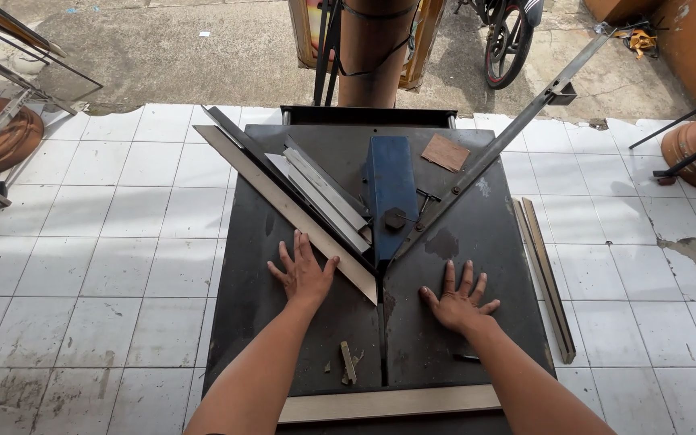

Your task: Measuring, marking, and cutting wooden frame moldings using a manual miter cutter.

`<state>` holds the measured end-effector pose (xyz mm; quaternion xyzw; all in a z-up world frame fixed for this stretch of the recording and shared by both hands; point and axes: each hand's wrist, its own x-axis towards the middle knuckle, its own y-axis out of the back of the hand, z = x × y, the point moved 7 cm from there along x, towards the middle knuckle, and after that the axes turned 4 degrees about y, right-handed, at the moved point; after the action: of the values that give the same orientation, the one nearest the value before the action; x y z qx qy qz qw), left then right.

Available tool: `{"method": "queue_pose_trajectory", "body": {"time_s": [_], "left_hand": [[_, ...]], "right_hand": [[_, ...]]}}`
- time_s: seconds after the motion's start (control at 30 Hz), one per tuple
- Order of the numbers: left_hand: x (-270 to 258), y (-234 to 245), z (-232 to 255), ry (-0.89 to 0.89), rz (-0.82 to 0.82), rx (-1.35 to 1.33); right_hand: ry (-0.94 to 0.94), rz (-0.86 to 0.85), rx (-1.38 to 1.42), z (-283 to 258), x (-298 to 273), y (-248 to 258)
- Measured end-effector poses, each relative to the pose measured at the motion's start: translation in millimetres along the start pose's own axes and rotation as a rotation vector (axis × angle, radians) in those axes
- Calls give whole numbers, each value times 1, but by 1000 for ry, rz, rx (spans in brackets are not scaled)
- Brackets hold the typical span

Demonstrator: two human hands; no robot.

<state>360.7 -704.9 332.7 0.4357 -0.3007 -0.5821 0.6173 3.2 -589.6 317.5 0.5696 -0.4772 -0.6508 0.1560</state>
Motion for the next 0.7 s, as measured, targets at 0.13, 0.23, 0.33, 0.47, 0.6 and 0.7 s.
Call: {"method": "queue_pose_trajectory", "body": {"time_s": [0.13, 0.23, 0.33, 0.47, 0.6, 0.7], "left_hand": [[0, -12, -9, -35, 70, -26], [-1, -26, -8, -36, 124, 1], [-6, -35, -6, -60, 122, 61], [-22, -36, -1, -67, 117, 75], [-26, -36, 0, -73, 117, 83], [-33, -30, 3, -74, 66, 68]], "right_hand": [[-2, -38, -25, 0, -3, -2], [3, -47, -15, -2, -1, 2], [16, -38, -9, 2, 3, 0], [39, -17, 14, 0, 0, -1], [51, -7, 5, 4, 2, -3], [60, 0, 11, 7, 4, -7]]}}
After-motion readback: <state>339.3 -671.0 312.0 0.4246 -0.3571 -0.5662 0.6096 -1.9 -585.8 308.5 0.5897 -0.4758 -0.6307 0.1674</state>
